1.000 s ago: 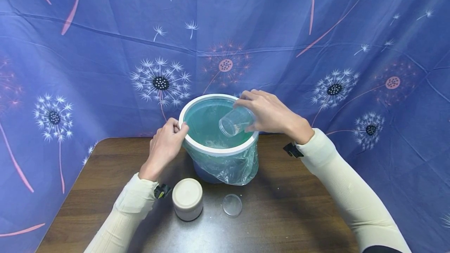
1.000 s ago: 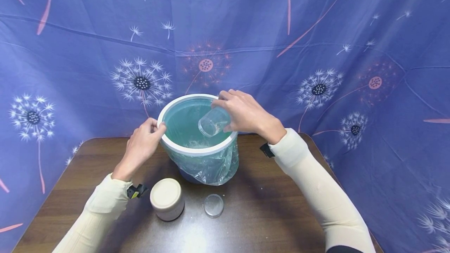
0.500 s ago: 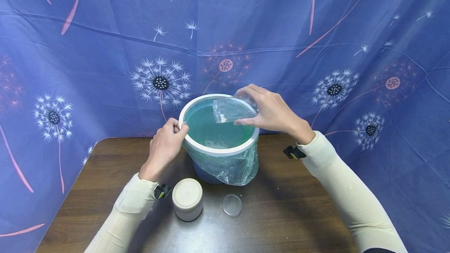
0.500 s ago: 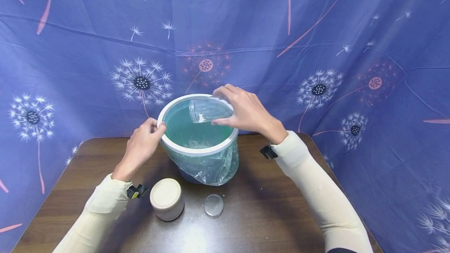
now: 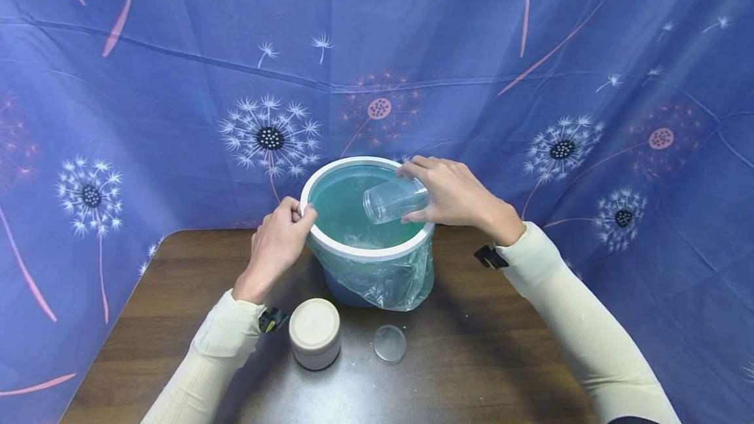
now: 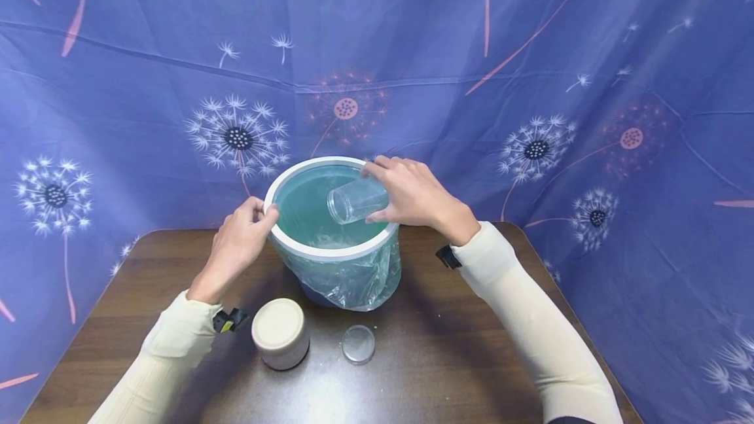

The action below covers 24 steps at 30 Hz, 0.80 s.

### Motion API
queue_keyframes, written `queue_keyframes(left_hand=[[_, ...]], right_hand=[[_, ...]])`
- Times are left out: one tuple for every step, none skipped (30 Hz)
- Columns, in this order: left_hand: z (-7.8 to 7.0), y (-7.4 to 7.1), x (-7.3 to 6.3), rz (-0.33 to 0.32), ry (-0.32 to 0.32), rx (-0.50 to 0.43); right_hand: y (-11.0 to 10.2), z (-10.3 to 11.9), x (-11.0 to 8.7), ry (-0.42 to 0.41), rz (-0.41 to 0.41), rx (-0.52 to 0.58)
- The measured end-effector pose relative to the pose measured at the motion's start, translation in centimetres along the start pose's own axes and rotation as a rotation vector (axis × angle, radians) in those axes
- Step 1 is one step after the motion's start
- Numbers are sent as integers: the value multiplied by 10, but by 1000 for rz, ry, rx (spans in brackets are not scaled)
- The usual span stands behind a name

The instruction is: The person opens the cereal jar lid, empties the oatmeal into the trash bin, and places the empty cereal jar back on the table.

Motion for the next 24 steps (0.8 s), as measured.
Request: queue_keyframes(left_hand=[[0, 0, 0, 1, -1, 1], [0, 0, 0, 3, -2, 1], [0, 0, 0, 4, -3, 2], [0, 0, 0, 5, -4, 2], [0, -1, 0, 5, -5, 3], [0, -1, 0, 5, -5, 4], [0, -1, 0, 5, -4, 5], [0, -1, 0, 5, -3, 6], [0, -1, 0, 4, -2, 7], [0, 0, 0, 3, 0, 7], [-1, 0, 0, 3, 1, 7], [-1, 0, 0, 3, 2, 7], [-1, 0, 0, 3, 3, 9], [-1, 0, 1, 4, 4, 9], [-1, 0, 1, 4, 4, 9], [-1, 0, 1, 5, 4, 9], [-1, 0, 1, 5, 4, 10], [-1, 0, 1, 5, 4, 11], [-1, 0, 1, 5, 3, 12], [-1, 0, 1, 5, 2, 13], [-1, 0, 1, 4, 1, 12], [-1, 0, 0, 4, 0, 13], [-1, 0, 0, 5, 0, 13], [-1, 0, 0, 6, 0, 13]], right_hand=[[0, 0, 0, 0, 2, -4], [0, 0, 0, -1, 0, -5], [0, 0, 0, -3, -7, -5], [-1, 0, 0, -5, -22, 0], [-1, 0, 0, -6, -42, 8], [-1, 0, 0, -5, -64, 19], [-1, 0, 0, -5, -79, 31], [-1, 1, 1, -5, -86, 37], [-1, 1, 0, -4, -84, 38], [-1, 1, 0, -2, -78, 36], [-1, 1, -1, 1, -68, 28], [-1, 1, -1, 4, -55, 18], [-1, 1, -1, 4, -41, 8], [-1, 1, -2, 4, -32, 0], [-1, 1, -2, 5, -30, -5], [-1, 0, -2, 5, -35, -4], [-1, 0, -2, 3, -41, -1], [-1, 0, -2, 1, -43, 1], [-1, 0, -2, -2, -45, 5], [-1, 0, -2, -3, -46, 7], [-1, 0, -2, -3, -46, 12], [-1, 0, -2, 0, -46, 18], [-1, 0, -3, 5, -45, 26], [-1, 0, -4, 12, -44, 34]])
Point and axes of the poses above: each hand's wrist, its own x-axis towards the middle knuckle, its own y-axis out of the palm, z = x × y, the point moved 1 cm from there along x, towards the middle knuckle, and after that the axes turned 9 degrees about x, right-handed, at the moved point
